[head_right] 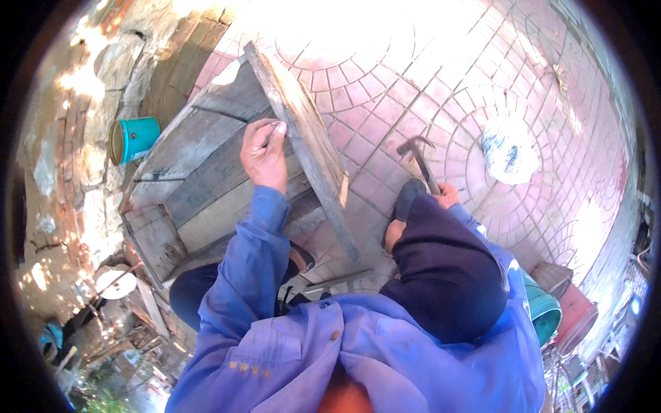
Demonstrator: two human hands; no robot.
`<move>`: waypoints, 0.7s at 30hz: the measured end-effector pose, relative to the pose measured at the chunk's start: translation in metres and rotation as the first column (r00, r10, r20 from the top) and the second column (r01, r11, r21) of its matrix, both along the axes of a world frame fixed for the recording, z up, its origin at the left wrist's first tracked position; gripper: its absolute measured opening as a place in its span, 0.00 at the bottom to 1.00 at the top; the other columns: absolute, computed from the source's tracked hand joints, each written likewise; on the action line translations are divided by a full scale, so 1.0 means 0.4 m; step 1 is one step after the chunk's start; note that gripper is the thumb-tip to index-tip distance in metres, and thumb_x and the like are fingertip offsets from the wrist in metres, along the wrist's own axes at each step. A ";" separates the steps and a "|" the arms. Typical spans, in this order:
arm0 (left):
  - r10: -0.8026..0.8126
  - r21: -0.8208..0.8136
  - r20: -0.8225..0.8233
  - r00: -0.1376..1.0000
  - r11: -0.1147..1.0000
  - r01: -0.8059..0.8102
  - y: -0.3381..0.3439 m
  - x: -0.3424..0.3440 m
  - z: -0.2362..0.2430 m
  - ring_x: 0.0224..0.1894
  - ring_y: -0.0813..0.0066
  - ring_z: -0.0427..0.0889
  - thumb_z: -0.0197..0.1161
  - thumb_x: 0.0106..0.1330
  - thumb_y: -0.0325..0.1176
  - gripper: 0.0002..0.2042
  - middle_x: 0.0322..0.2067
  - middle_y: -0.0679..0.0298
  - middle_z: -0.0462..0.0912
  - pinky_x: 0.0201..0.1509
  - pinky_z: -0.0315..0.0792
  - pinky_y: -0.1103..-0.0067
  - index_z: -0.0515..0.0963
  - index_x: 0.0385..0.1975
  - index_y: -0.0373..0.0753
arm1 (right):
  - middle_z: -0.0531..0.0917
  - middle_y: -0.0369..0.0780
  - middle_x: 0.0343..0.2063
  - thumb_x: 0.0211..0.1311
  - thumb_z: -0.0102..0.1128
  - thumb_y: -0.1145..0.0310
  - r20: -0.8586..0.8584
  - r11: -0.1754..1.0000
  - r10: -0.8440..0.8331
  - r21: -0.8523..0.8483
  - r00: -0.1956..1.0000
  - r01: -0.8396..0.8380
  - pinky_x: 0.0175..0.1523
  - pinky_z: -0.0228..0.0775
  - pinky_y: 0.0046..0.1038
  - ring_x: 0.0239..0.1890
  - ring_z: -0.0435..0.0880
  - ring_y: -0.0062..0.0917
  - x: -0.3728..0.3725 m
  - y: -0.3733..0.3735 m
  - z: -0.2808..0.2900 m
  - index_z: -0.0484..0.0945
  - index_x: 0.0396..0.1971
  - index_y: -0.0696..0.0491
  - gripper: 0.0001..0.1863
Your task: The person uses a hammer to strike a wooden plank on a wooden structure. They then reposition the structure and use the hammer to drive nails into the wood, securing the pieces together.
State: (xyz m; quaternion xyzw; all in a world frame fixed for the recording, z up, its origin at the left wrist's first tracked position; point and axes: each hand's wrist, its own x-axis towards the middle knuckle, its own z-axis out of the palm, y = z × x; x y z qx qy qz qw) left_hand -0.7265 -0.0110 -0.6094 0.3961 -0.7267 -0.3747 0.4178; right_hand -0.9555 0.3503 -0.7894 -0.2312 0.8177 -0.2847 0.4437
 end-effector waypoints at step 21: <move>0.032 0.087 -0.141 0.989 0.996 -0.020 0.013 0.012 -0.043 0.34 0.64 0.81 0.69 0.57 0.21 0.05 0.34 0.60 0.76 0.39 0.75 0.75 0.80 0.31 0.35 | 0.77 0.50 0.29 0.76 0.50 0.59 -0.207 0.915 0.369 -0.089 0.906 -0.393 0.41 0.69 0.37 0.33 0.79 0.43 0.250 -0.495 0.814 0.74 0.52 0.58 0.17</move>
